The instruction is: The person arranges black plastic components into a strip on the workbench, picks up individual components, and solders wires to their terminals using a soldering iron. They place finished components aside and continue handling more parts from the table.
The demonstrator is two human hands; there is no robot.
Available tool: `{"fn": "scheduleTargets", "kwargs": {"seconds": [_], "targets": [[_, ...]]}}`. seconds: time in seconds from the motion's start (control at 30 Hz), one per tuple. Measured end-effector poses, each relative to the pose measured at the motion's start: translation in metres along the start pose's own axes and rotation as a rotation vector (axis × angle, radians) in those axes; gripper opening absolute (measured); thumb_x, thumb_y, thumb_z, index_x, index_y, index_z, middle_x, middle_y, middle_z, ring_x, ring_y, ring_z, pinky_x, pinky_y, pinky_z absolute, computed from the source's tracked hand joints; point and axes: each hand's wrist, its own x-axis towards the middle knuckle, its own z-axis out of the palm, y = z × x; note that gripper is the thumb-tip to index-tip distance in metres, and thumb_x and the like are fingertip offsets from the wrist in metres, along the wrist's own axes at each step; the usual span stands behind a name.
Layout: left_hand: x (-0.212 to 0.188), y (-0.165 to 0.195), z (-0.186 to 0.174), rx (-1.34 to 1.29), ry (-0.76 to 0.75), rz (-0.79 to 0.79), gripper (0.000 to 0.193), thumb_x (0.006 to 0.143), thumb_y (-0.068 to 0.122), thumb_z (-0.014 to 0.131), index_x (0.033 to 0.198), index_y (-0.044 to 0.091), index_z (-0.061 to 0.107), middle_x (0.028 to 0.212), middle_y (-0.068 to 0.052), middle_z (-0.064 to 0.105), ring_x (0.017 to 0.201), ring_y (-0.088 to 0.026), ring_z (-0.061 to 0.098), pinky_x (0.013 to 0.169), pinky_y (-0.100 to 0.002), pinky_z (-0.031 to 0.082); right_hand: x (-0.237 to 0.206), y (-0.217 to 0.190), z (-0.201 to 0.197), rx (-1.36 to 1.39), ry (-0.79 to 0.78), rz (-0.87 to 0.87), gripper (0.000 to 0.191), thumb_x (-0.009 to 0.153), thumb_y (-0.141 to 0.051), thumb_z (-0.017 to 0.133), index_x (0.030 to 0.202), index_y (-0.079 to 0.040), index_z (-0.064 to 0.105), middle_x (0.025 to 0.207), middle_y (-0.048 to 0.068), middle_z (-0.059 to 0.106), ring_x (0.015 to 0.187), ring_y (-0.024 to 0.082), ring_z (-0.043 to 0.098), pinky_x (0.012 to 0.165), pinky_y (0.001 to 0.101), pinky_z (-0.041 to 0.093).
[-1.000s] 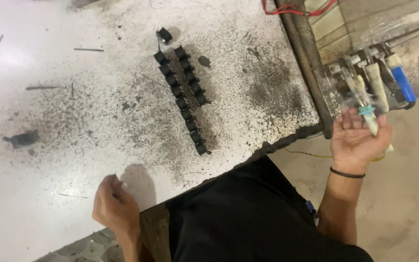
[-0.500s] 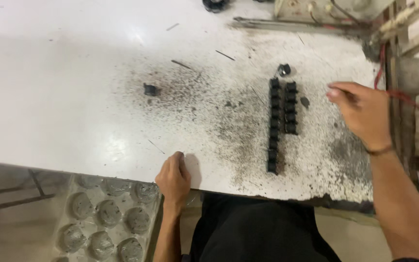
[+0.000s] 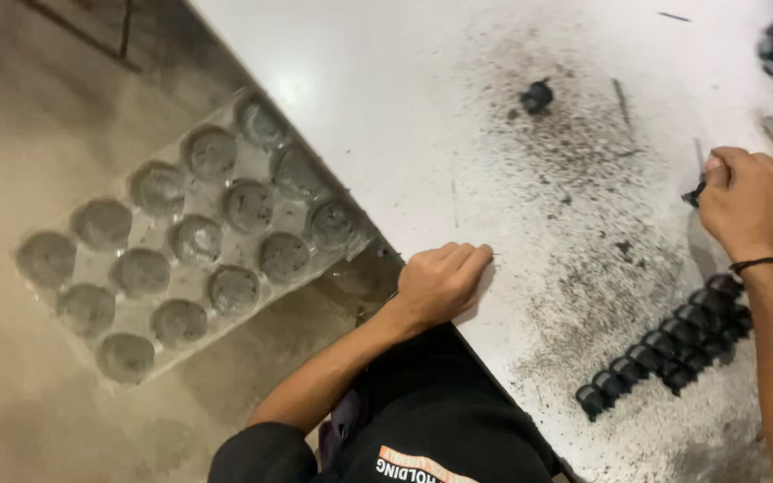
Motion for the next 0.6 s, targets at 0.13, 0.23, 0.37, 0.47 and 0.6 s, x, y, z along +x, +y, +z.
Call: {"fn": "scheduleTargets", "kwargs": {"seconds": [0.13,0.23,0.37,0.47,0.6], "targets": [[0.004,0.004,0.004,-0.020,0.038,-0.015,0.012,0.092,0.009,0.071,0.103,0.004,0.066,0.077,-0.004,0.060,0.067,-0.018,0.063,0.055,-0.034,0.048,0.052,-0.091,-0.011,0.218,0.199,-0.292,0.032,0.114,-0.021,0.056,0.136,0.002,0.060,0.121,0.022,0.059,0.113,0.037,0.057,0.099,0.0471,0.048],[-0.001,0.005,0.008,-0.034,0.099,-0.057,0.016,0.090,0.005,0.067,0.106,0.005,0.067,0.075,-0.003,0.057,0.068,-0.018,0.063,0.056,-0.036,0.048,0.085,-0.160,-0.024,0.329,0.237,-0.518,0.037,0.118,-0.021,0.061,0.142,0.006,0.053,0.130,0.024,0.055,0.118,0.037,0.054,0.100,0.0473,0.046],[-0.001,0.005,0.016,-0.063,0.142,-0.089,0.017,0.090,0.003,0.066,0.107,0.005,0.067,0.074,-0.003,0.054,0.065,-0.017,0.060,0.055,-0.035,0.046,0.105,-0.212,-0.036,0.316,0.163,-0.647,0.023,0.112,-0.019,0.062,0.128,-0.002,0.057,0.123,0.021,0.053,0.108,0.031,0.053,0.090,0.0419,0.045],[-0.003,0.007,0.017,-0.087,0.149,-0.099,0.015,0.091,0.002,0.066,0.106,0.005,0.067,0.072,-0.003,0.053,0.063,-0.016,0.058,0.052,-0.033,0.046,0.108,-0.222,-0.040,0.267,0.079,-0.701,0.018,0.111,-0.021,0.059,0.122,-0.007,0.056,0.111,0.013,0.048,0.102,0.025,0.050,0.087,0.0383,0.043],[0.000,0.006,0.020,-0.089,0.172,-0.095,0.018,0.089,0.001,0.066,0.107,0.005,0.068,0.071,-0.002,0.053,0.061,-0.016,0.058,0.053,-0.034,0.045,0.084,-0.207,-0.053,0.194,0.085,-0.733,0.025,0.112,-0.026,0.066,0.125,-0.006,0.056,0.113,0.014,0.048,0.105,0.027,0.051,0.087,0.0403,0.044]]}}
